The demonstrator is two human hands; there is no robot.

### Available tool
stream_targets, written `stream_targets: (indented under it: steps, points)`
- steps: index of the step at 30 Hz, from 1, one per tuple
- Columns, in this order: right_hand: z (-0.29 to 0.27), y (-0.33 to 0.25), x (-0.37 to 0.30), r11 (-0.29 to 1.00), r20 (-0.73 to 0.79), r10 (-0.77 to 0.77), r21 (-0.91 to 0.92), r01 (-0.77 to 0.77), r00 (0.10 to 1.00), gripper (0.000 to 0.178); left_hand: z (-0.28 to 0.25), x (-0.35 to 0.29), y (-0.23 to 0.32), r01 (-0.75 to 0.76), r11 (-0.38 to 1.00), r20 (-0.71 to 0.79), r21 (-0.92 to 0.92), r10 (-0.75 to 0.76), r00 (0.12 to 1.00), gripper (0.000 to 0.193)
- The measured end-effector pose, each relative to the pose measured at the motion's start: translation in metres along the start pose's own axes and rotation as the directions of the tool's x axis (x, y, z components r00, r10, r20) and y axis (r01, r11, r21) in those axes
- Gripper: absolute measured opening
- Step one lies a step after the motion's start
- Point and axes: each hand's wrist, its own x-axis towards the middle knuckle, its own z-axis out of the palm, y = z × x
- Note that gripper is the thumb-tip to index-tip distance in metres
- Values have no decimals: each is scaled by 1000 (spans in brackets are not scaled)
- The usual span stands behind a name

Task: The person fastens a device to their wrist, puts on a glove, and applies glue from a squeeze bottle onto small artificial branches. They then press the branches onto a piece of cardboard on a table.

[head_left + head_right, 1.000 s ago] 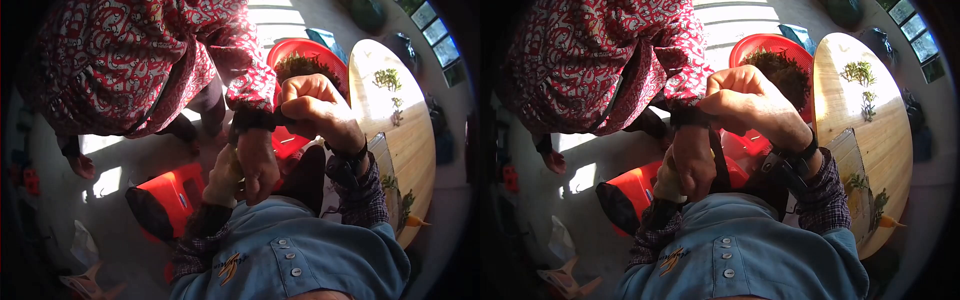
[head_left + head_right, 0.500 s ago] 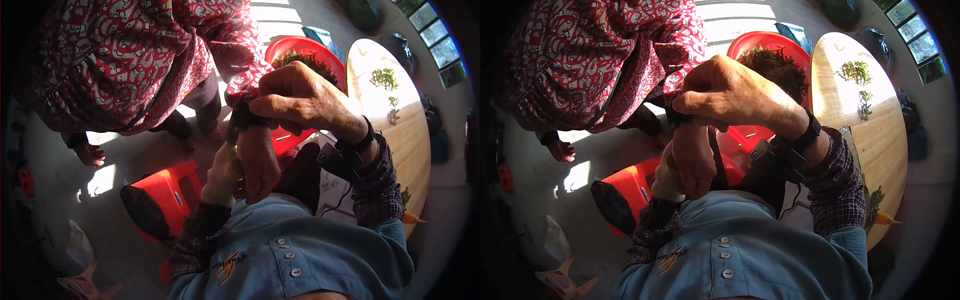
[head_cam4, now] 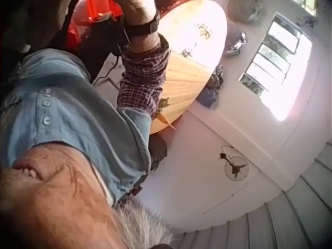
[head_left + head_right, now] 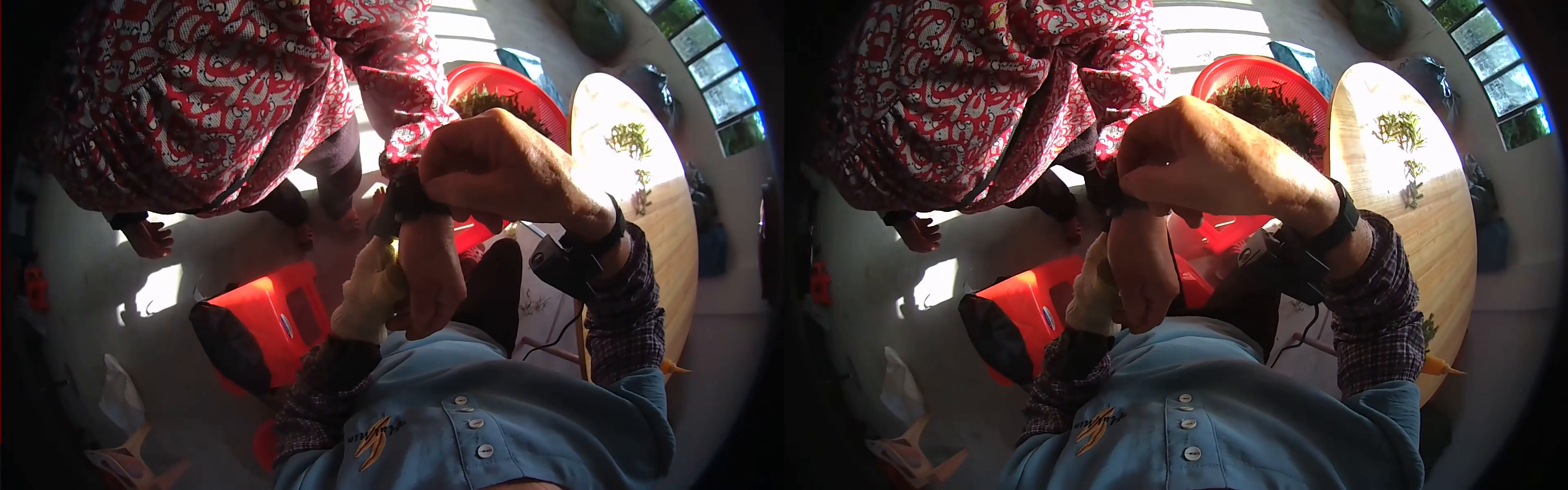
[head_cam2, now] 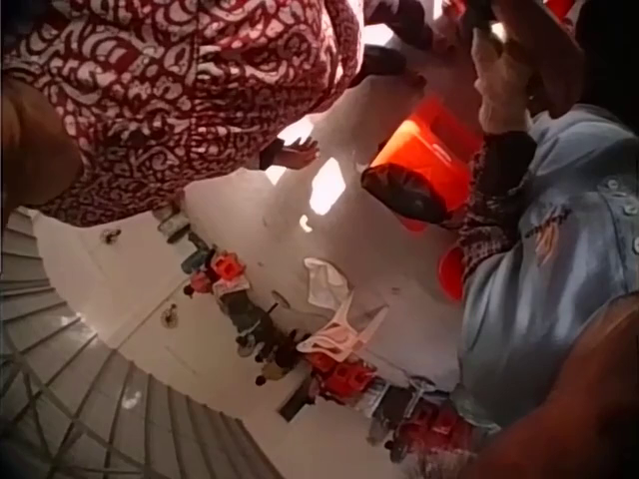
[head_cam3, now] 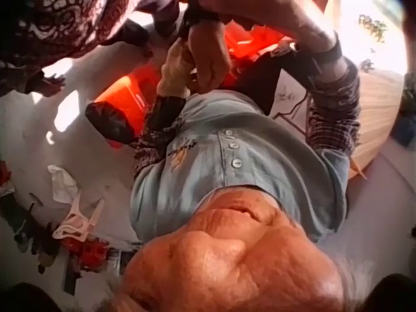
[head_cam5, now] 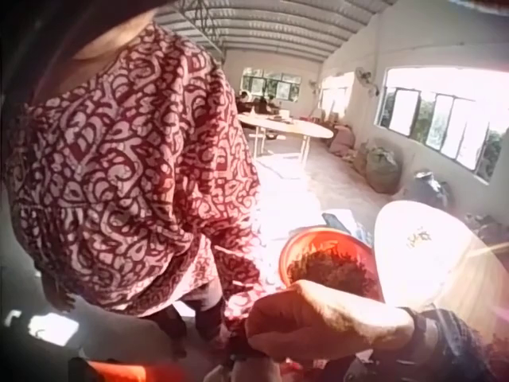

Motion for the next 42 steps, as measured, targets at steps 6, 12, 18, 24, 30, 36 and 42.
stream_targets:
  steps: [6, 12, 18, 24, 30, 36, 42]
  points:
    - [1, 13, 12, 974, 15, -178, -143, 178, 984, 11, -4, 12, 1, 3, 956, 101, -292, 28, 995, 61]
    - [6, 0, 25, 930, 52, -166, -325, 174, 985, 19, -7, 11, 7, -4, 972, 43, -234, 15, 999, 61]
    - [-4, 3, 23, 915, 53, -159, -367, 168, 986, 24, 3, 12, 22, 3, 993, 43, -120, 2, 999, 62]
    - [-13, 14, 33, 909, 109, -246, -319, 269, 963, 16, 17, 18, 27, 186, 977, -145, -100, -199, 969, 92]
    - [-16, 23, 7, 952, 28, -222, -210, 222, 975, 40, 34, 20, 17, 65, 923, -224, -380, -160, 961, 85]
    - [1, 52, -9, 910, -483, -212, 220, 352, 850, 68, 68, 49, 19, -96, 980, -314, -175, 37, 949, 59]
    - [-30, 58, 8, 929, -422, -369, -149, 337, 828, 86, 98, 78, 7, -182, 982, -373, 45, 185, 909, 41]
